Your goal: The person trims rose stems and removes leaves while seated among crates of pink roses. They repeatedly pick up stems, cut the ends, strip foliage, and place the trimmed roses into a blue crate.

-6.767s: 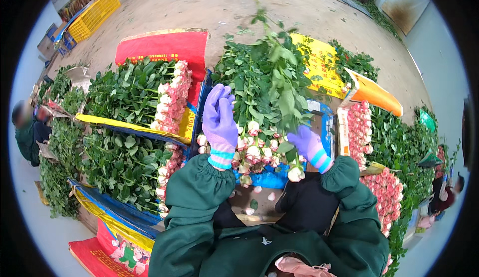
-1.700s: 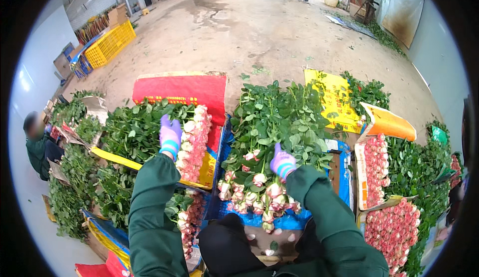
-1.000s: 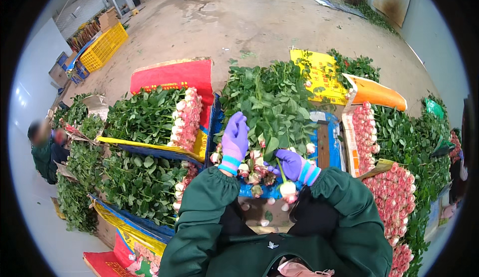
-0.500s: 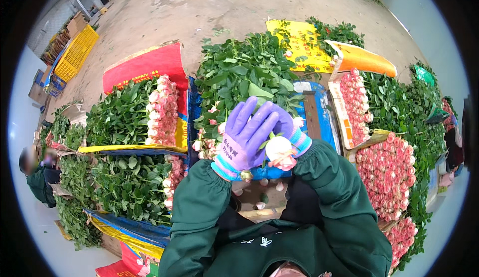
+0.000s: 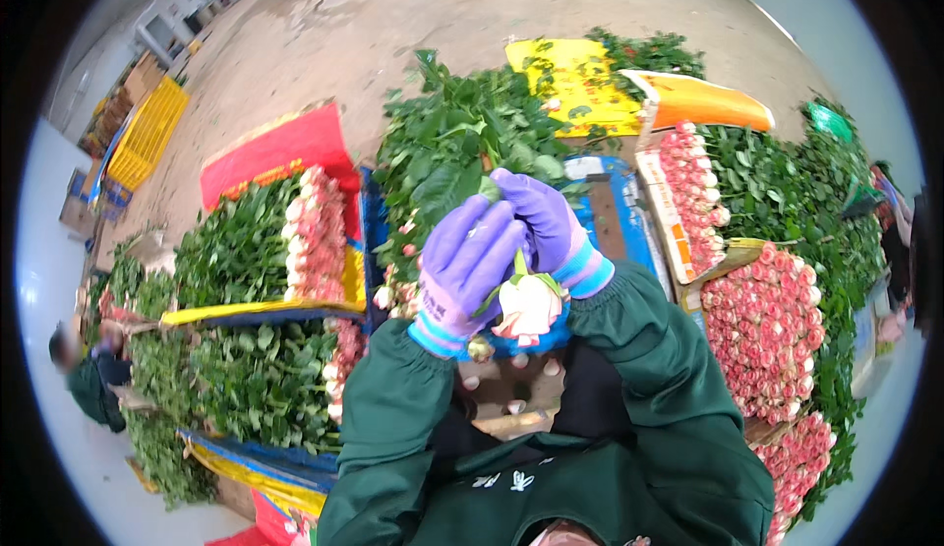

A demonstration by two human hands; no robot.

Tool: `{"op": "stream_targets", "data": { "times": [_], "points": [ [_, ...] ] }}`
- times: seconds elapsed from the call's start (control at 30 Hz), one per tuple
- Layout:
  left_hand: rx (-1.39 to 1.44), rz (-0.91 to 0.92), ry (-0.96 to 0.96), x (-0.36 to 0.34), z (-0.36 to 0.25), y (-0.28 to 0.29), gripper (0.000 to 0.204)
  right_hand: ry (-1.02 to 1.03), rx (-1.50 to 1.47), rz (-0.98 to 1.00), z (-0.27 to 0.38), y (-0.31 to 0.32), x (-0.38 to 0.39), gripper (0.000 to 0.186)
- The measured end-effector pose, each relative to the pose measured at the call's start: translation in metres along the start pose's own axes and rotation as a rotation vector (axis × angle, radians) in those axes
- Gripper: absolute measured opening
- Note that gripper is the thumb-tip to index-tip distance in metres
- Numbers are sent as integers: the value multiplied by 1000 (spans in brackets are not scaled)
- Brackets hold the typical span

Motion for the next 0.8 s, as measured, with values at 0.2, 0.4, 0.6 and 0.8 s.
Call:
{"op": "stream_targets", "data": {
  "times": [0.2,0.4,0.6,0.8],
  "points": [
    [-36,59,224,13,66,0,36,-277,827,-76,94,177,9,29],
    [277,-18,812,73,114,-26,27,-579,1445,-590,26,369,182,25],
    [328,59,857,73,116,-40,29,-660,1535,-823,-100,441,301,41],
    [327,64,875,70,122,-53,29,-860,1514,-689,-102,450,279,48]
  ]
}}
Point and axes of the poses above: each hand's wrist, its own x-axis away from the middle knuckle, its own y-axis out of the back of the hand, z = x × y, the point moved 4 cm from there along -x, towards the middle knuckle, and after that the axes turned 8 degrees about z, right-handed, at the moved point
